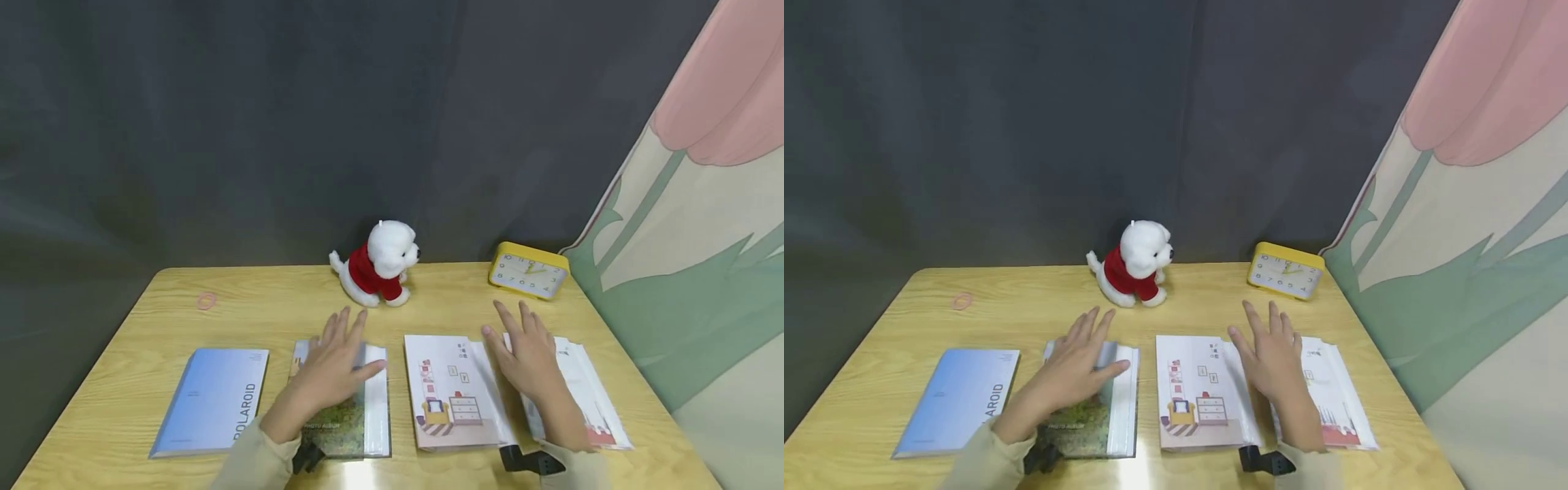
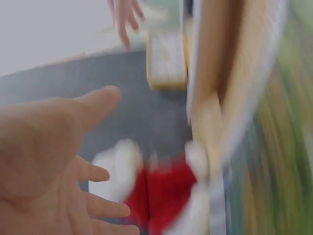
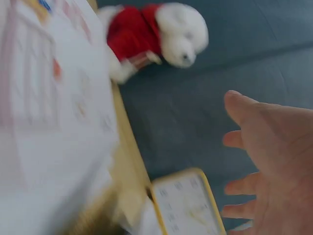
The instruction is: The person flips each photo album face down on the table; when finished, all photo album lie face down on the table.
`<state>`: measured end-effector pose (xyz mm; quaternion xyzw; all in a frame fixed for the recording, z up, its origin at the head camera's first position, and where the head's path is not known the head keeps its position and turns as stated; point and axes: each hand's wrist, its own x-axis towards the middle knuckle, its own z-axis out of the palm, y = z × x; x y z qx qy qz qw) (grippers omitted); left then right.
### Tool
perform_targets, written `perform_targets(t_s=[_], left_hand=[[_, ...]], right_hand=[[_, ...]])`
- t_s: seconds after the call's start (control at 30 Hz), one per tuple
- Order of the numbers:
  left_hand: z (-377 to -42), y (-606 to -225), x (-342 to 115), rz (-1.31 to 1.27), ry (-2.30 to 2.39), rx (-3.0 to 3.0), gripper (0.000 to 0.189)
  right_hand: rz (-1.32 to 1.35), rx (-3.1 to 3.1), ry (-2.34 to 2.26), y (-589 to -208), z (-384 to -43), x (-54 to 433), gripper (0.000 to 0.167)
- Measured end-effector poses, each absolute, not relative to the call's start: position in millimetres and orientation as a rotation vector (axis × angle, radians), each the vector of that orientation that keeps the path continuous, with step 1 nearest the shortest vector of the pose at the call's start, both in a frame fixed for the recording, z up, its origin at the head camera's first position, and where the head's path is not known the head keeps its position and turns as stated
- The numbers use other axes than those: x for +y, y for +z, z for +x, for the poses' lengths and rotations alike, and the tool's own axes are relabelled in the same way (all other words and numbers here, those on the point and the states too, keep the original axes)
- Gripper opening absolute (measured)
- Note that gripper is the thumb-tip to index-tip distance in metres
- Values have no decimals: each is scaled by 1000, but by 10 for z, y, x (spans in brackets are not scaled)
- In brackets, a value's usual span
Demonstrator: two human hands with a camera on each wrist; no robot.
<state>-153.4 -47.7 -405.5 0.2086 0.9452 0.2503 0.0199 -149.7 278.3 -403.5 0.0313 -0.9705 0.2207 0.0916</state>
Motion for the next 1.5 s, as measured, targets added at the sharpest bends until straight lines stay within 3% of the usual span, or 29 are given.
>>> perform_targets(t_s=[0.27,0.57,0.93,1.37,1.5], left_hand=[[-1413,-4129,835,1007,561,2791,111],[-1142,-4493,1770,889,367,2955,132],[-1003,-4706,2055,759,307,3088,122],[-1044,-4543,2036,746,616,3030,107],[-1023,-4466,1989,694,763,2928,108]], right_hand=[[-42,-2989,696,-3974,-1480,3549,69],[-118,-3141,769,-4257,-1489,3942,77],[-87,-3118,655,-4426,-1473,3913,70],[-26,-3037,726,-4399,-1491,3867,59],[-38,-3058,796,-4370,-1473,3805,65]])
